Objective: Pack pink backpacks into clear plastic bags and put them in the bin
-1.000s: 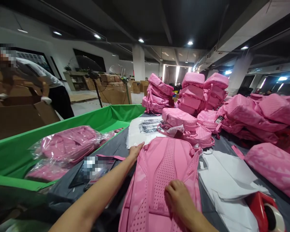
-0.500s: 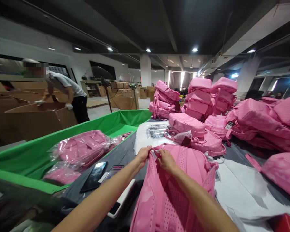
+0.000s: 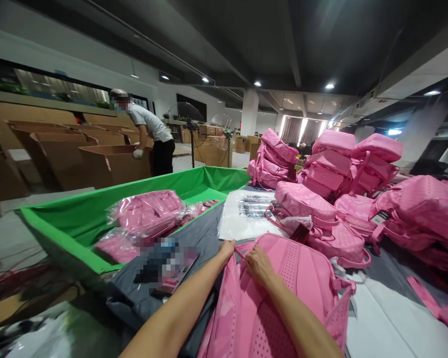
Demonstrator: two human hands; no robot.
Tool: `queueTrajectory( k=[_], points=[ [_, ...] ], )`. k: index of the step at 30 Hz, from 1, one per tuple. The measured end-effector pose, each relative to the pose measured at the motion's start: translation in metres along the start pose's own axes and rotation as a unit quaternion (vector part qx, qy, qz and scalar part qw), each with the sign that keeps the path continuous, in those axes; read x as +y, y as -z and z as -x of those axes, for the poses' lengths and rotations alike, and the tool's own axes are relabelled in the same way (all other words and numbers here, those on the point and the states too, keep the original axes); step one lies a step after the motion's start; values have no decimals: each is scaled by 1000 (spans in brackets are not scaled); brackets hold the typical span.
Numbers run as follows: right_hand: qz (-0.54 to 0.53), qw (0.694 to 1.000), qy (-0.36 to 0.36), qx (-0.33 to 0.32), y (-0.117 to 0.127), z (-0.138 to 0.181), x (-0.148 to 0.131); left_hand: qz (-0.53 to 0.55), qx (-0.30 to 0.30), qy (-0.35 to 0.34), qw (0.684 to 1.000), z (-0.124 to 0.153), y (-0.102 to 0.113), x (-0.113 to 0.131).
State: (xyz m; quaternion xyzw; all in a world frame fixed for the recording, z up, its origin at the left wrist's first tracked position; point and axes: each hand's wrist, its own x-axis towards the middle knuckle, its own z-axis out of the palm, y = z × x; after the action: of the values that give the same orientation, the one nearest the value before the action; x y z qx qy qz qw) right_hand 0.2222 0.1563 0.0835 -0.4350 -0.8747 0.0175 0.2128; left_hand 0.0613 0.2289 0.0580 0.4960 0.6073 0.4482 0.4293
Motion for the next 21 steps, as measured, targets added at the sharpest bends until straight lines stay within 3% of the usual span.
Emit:
queueTrajectory(
  k=[3, 7, 11, 15, 18, 21],
  points=[
    [-10, 1000, 11, 0, 7, 7, 0, 23, 5, 58, 998, 3, 12, -1],
    [-22, 999, -30, 4, 18, -3, -3, 111, -45, 43, 992, 16, 50, 11],
    [-41, 995, -89, -14, 31, -49, -8, 225, -113, -12, 968, 32, 77, 40],
    [-48, 993, -98, -54, 52, -89, -13, 281, -140, -62, 947, 47, 84, 63],
    [-24, 993, -116, -23, 74, -83, -14, 293, -129, -92, 943, 55, 87, 69],
    [-24, 994, -107, -18, 88, -47, -17, 298, -131, -110, 939, 58, 85, 74]
  ],
)
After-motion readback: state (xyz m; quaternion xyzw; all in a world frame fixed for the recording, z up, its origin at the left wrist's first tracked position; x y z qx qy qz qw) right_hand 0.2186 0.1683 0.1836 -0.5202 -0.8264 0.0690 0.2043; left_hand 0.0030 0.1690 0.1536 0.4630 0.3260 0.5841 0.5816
